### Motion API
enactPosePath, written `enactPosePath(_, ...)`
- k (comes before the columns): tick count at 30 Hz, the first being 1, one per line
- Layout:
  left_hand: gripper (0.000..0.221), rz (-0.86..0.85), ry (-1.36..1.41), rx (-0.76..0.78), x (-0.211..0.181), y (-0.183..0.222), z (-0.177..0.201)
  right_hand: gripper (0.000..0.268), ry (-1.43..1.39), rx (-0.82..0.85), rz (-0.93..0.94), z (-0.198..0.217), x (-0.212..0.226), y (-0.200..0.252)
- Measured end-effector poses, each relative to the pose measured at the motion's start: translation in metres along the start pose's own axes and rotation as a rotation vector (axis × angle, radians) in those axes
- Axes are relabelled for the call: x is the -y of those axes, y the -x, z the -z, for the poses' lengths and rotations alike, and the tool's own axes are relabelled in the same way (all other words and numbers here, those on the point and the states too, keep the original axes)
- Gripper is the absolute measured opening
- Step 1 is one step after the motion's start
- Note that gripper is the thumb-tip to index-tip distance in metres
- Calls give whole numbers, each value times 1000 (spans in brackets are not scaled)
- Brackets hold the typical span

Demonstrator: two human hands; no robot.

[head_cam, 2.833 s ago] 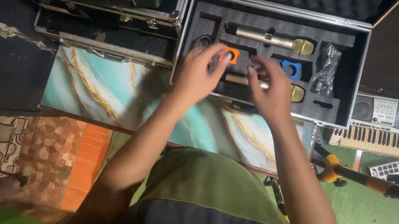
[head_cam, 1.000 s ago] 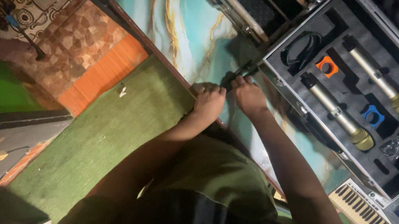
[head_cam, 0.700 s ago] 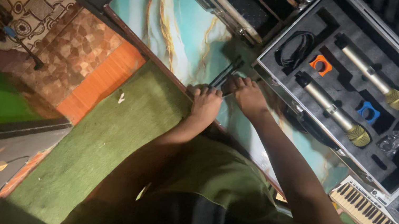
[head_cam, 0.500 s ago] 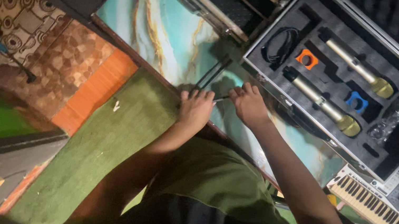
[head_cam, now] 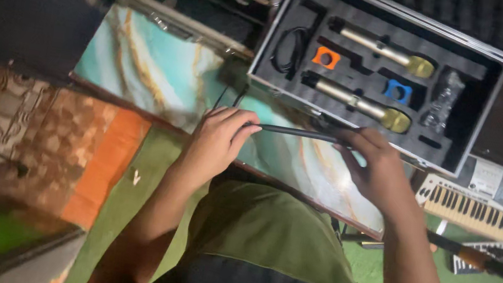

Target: The person places microphones and rubber rings into a carrying case, adds foam padding, and closes the case.

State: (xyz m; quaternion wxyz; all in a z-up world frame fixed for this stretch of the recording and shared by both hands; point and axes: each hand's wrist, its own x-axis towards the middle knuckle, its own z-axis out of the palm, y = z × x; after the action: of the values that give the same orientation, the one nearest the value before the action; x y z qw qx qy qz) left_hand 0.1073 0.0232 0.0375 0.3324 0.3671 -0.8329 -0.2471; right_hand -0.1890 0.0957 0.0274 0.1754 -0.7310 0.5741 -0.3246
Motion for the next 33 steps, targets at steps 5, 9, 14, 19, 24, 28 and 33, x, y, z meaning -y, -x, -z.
enactPosePath(5, 12, -110, 58, 121, -10, -41, -19, 21, 76, -144, -78, 37, -13, 27)
enactPosePath(9, 12, -173, 96, 198, -10, -70, -35, 23, 77, -200, -183, 52, -21, 42)
enactPosePath(14, 12, -235, 101, 238, -2, -92, -53, 21, 84, -218, -337, 61, -35, 52)
enactPosePath(19, 14, -207, 111, 230, 21, -114, -73, 23, 41, -238, -366, 63, -66, 47)
enactPosePath(24, 18, -228, -93, 236, 62, -147, -105, 21, 56, -219, -270, 46, -124, 17)
enactPosePath(28, 14, -245, -282, 237, 96, -174, -131, 16, 188, -210, -291, 23, -169, -7)
enactPosePath(33, 9, -270, -418, 241, 125, -196, -154, 23, 446, -170, -151, 4, -220, -26)
